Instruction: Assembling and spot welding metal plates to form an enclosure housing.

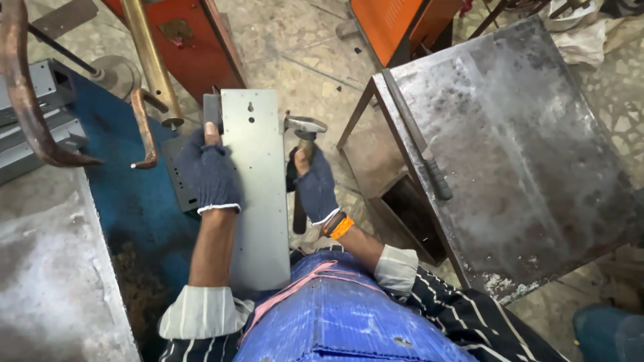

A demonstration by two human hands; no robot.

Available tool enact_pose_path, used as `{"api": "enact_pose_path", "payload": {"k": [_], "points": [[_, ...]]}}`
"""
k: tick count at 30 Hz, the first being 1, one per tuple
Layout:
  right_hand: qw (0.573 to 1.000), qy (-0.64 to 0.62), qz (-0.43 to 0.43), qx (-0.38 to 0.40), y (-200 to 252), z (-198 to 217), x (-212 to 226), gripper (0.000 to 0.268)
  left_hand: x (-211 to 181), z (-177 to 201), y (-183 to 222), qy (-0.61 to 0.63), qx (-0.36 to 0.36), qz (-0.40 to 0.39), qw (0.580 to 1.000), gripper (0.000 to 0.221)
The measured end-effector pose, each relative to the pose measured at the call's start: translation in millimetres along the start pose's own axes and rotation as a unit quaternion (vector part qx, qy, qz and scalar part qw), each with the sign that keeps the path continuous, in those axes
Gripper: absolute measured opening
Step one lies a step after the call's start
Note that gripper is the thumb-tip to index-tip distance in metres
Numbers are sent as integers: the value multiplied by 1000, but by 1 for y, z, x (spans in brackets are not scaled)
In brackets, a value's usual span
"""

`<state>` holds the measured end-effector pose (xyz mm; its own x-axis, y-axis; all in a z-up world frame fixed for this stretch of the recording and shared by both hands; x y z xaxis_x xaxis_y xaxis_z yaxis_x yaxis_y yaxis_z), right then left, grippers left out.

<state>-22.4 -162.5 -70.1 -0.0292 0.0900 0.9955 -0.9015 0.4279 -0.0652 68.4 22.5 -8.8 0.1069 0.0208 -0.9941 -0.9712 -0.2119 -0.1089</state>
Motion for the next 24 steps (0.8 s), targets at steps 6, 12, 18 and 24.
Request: {"api": "enact_pose_path", "payload": {"k": [6,12,18,24], "points": [[973,-222,-47,-53,-7,0,-19,35,-1,0,-1,-1,6,-61,998,42],[999,-27,-31,7,-3,-7,5,40,15,10,-10,32,7,-41,999,41],[990,112,81,-18,5,-18,9,39,3,9,-10,21,-1,13,1000,41],[978,-193,-76,-29,-2,-20,-15,39,15,17,-15,23,-14,3,1000,39]]}}
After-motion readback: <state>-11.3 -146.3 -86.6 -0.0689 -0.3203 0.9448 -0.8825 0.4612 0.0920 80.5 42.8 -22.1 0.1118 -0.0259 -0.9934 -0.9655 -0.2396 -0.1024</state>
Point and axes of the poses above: each hand's wrist, its own y-axis away from the middle knuckle, its own z-axis out of the back of the hand, x = y × z, the point moved 5 cm from there along -y, towards the middle knuckle, and after that the axes turned 14 degrees about y, right-handed, at the moved point
